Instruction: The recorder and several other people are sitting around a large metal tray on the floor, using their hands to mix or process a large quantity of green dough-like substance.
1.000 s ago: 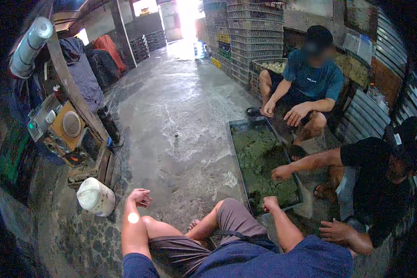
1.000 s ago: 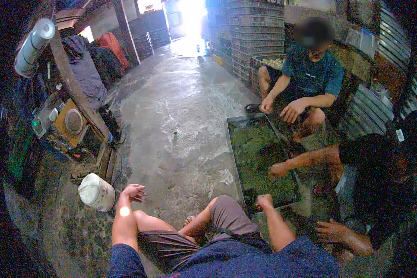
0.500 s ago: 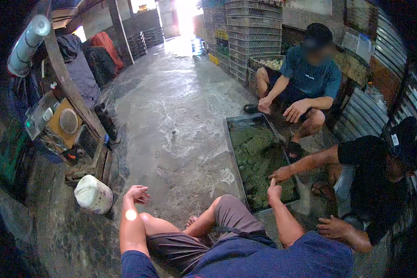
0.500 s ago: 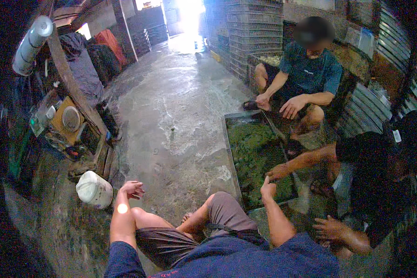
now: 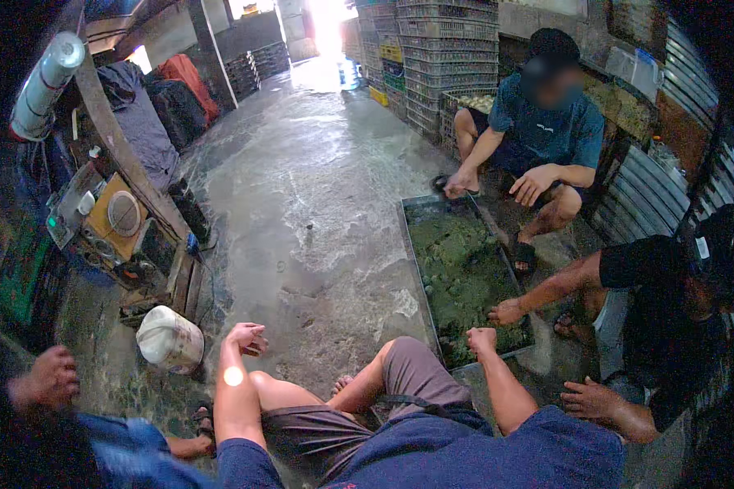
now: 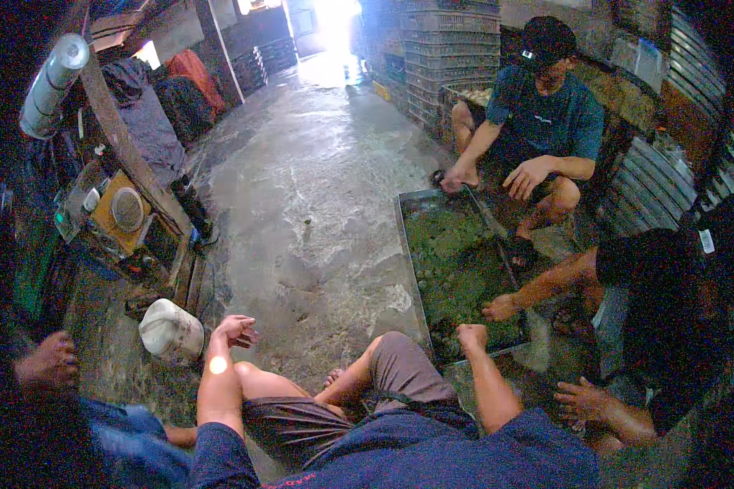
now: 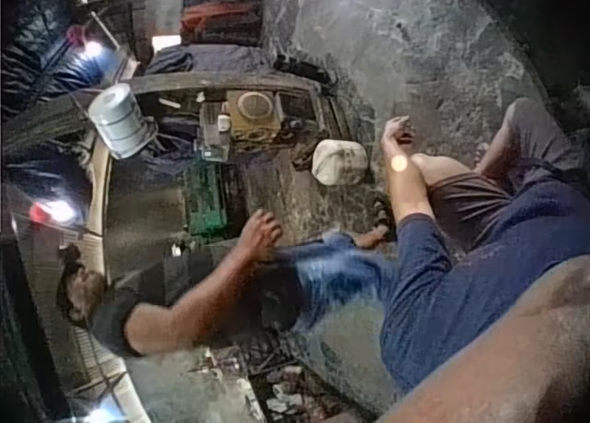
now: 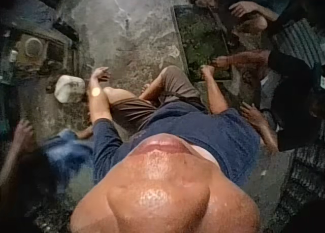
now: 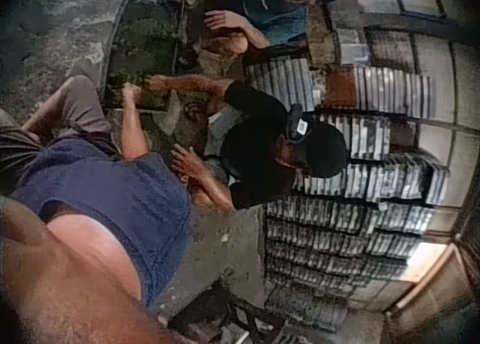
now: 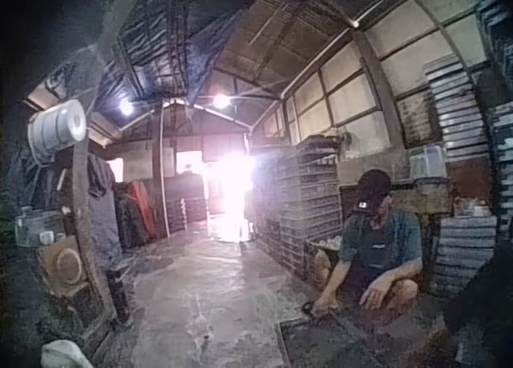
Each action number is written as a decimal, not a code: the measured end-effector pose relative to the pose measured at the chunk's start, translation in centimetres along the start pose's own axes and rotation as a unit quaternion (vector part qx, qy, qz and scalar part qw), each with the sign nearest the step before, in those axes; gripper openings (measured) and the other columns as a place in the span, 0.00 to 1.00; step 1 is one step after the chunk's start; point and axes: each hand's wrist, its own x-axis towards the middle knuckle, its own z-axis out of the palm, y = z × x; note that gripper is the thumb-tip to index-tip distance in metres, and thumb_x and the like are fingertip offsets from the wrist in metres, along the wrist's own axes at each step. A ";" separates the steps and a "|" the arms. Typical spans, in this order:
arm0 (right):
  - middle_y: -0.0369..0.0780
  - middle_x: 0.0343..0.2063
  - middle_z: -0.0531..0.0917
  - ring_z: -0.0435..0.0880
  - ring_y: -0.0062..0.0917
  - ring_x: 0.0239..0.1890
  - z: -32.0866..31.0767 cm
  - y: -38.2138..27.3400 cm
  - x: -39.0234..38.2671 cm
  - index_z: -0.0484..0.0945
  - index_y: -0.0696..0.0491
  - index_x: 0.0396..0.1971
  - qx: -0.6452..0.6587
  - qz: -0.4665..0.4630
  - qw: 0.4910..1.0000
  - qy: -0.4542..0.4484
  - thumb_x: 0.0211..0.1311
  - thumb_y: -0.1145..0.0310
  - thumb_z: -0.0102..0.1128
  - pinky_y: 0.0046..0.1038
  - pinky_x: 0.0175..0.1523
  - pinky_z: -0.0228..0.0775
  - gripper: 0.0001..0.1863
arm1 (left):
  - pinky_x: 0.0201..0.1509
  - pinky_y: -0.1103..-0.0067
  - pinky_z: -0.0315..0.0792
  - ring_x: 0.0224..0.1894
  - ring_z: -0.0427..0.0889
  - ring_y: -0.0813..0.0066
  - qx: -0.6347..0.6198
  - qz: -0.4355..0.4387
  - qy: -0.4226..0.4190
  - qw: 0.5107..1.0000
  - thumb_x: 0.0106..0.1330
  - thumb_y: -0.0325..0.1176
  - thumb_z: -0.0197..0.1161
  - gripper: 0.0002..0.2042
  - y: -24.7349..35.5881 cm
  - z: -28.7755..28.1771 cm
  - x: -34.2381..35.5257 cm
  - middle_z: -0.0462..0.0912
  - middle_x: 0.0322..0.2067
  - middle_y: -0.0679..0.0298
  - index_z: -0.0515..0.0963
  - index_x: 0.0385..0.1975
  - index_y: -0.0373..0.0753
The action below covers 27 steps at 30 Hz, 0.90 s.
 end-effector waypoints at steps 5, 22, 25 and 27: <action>0.41 0.15 0.79 0.75 0.22 0.14 0.1 1.0 1.1 0.79 0.59 0.25 -0.103 -0.078 0.992 0.007 0.47 0.72 0.54 0.23 0.20 0.66 0.08 | 0.24 0.70 0.73 0.24 0.80 0.66 0.007 -0.012 0.008 1.000 0.60 0.39 0.56 0.16 0.2 0.2 0.1 0.80 0.32 0.56 0.69 0.45 0.41; 0.43 0.15 0.76 0.73 0.26 0.15 -0.6 -1.1 1.3 0.73 0.61 0.13 -0.111 -0.176 0.977 0.038 0.56 0.53 0.53 0.31 0.23 0.62 0.25 | 0.27 0.66 0.74 0.26 0.80 0.64 0.032 -0.022 0.013 0.999 0.58 0.40 0.57 0.19 -0.4 -0.9 -0.2 0.80 0.32 0.57 0.67 0.49 0.42; 0.37 0.06 0.61 0.62 0.27 0.11 -1.5 -2.6 2.0 0.62 0.57 0.06 -0.110 -0.049 0.980 0.159 0.59 0.42 0.39 0.34 0.18 0.51 0.35 | 0.25 0.69 0.72 0.24 0.79 0.68 0.042 -0.019 0.009 0.999 0.59 0.40 0.56 0.16 1.4 1.0 -0.2 0.80 0.30 0.59 0.70 0.45 0.43; 0.36 0.06 0.60 0.61 0.27 0.10 -1.6 -3.7 0.9 0.62 0.57 0.06 -0.067 -0.039 0.987 0.143 0.60 0.42 0.38 0.34 0.18 0.50 0.34 | 0.23 0.71 0.71 0.22 0.78 0.72 0.045 -0.023 0.015 0.999 0.60 0.41 0.55 0.14 1.3 1.1 -0.3 0.80 0.28 0.62 0.72 0.42 0.43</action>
